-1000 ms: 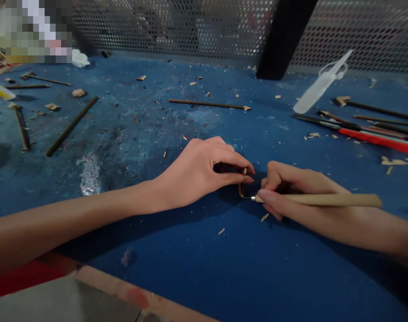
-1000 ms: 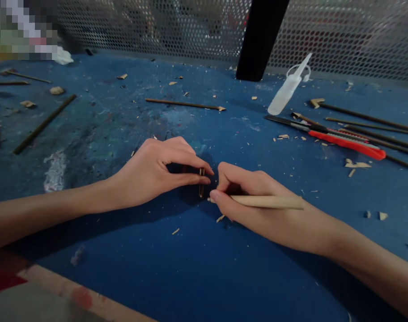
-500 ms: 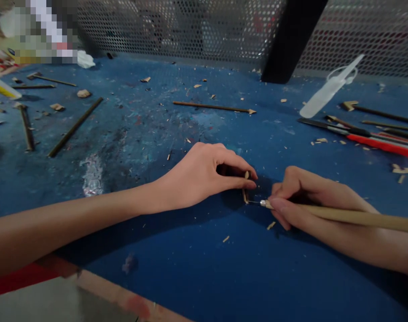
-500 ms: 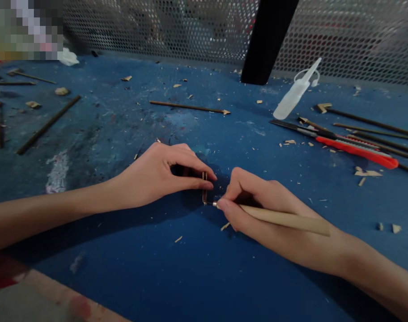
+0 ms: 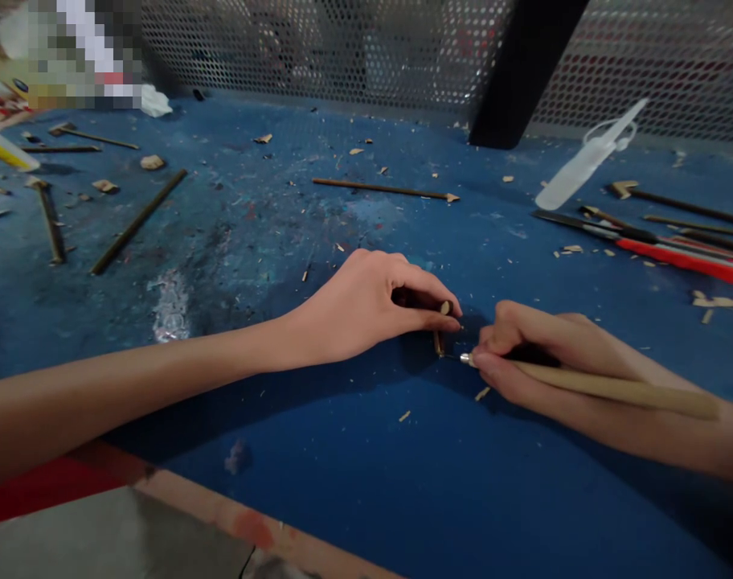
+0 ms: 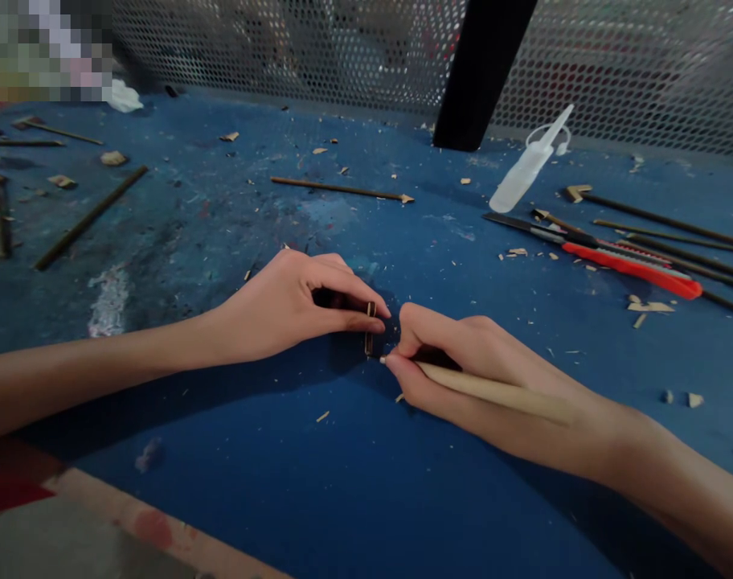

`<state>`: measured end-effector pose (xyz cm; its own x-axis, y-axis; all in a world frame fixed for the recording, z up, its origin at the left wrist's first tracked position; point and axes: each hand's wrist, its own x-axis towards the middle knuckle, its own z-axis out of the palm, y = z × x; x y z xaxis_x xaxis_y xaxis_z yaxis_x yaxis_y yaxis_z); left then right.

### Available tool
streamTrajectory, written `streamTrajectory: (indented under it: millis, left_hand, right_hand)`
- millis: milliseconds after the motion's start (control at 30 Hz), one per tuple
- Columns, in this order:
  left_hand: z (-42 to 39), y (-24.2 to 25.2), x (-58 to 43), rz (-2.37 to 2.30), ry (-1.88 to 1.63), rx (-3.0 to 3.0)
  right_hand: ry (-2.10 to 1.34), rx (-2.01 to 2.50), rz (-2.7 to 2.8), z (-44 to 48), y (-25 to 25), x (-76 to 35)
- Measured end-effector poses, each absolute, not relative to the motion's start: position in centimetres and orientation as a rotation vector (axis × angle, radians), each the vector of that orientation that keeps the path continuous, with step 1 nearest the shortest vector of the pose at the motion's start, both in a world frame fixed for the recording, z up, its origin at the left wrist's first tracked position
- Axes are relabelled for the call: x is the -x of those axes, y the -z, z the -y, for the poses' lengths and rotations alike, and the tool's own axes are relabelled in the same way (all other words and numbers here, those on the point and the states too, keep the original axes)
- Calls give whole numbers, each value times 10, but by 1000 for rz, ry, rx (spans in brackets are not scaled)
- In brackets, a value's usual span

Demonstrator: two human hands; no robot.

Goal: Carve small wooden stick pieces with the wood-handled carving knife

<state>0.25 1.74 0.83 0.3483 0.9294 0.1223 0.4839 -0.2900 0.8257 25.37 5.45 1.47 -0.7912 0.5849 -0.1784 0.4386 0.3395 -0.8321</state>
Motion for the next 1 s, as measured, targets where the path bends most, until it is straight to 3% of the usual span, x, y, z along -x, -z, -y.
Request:
streamTrajectory:
  millis: [667,1000]
  left_hand:
    - [-18,-10,-5,-1270,-790,-1949]
    - [-20,-11,-3,-1292,-734,-1876]
  right_hand:
    - [-1532,1002,2352,-50,-13,-251]
    - [-1387,854,2561,-48,-16,-254]
